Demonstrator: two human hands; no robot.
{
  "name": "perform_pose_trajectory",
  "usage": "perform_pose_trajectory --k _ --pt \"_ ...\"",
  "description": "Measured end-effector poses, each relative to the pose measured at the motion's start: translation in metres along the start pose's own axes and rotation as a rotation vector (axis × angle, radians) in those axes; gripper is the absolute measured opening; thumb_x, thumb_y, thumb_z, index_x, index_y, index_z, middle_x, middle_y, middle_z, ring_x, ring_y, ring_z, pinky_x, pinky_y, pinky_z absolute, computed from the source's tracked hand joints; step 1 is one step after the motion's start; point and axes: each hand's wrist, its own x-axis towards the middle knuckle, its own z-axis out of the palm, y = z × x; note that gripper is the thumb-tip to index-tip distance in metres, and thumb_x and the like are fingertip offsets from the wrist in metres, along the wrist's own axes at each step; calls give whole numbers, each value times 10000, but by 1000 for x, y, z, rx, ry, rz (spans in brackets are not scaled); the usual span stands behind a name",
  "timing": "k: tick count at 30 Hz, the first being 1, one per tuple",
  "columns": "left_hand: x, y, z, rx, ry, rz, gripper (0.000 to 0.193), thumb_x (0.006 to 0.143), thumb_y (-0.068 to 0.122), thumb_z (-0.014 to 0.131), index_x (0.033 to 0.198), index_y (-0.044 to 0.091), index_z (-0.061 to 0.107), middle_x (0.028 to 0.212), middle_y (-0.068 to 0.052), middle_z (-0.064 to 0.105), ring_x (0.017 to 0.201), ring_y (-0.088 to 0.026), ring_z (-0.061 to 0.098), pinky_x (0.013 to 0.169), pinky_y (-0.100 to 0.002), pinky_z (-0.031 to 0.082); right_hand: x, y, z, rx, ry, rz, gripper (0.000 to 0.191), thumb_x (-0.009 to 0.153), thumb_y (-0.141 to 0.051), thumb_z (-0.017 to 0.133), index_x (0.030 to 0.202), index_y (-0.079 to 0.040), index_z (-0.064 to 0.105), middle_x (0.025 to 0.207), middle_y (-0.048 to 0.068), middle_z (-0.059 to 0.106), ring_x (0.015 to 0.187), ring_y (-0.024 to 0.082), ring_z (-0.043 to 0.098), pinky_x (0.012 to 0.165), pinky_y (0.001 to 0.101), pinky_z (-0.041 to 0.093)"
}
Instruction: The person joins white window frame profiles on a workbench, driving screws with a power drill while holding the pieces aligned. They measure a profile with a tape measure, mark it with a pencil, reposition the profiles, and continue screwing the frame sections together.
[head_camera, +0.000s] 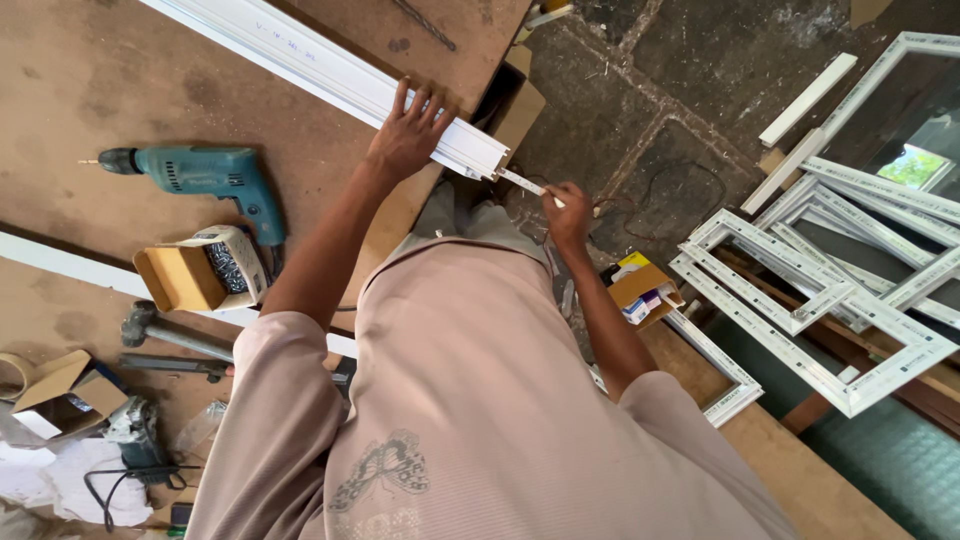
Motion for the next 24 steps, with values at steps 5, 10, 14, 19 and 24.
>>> perform_pose_trajectory --k 5,10,14,19,24 --pt "0 2 0 -1 -18 -4 703 935 308 649 1563 83 427 1522 -193 513 1448 -379 408 1232 -634 143 -3 1 3 49 18 2 189 876 -162 768 978 -4 780 897 146 719 802 322 717 719 370 534" --pt "1 2 0 -20 0 3 673 965 310 648 1558 69 440 1510 -202 524 1446 -387 418 1236 -642 147 0 -4 6 37 2 19 191 878 -158 766 980 1 785 892 152 720 793 323 710 708 374 525" --pt "0 2 1 31 22 12 650 970 294 644 1554 81 454 1520 -187 524 1454 -371 418 1245 -637 144 1 -5 7 92 -11 33 195 888 -160 754 992 3 779 906 148 722 811 304 721 718 362 532" --pt "2 4 -1 4 10 10 652 967 295 644 1551 74 457 1514 -196 523 1449 -382 416 1241 -642 137 3 -5 9 124 -44 43 211 885 -159 761 1007 11 780 895 147 726 803 290 721 714 357 525" --pt "2 3 -5 -77 -80 -10 738 898 337 658 1540 55 428 1509 -217 503 1450 -394 398 1223 -644 133 7 -7 9 195 -78 33 216 909 -147 746 1033 28 768 906 159 710 823 290 714 739 353 526"
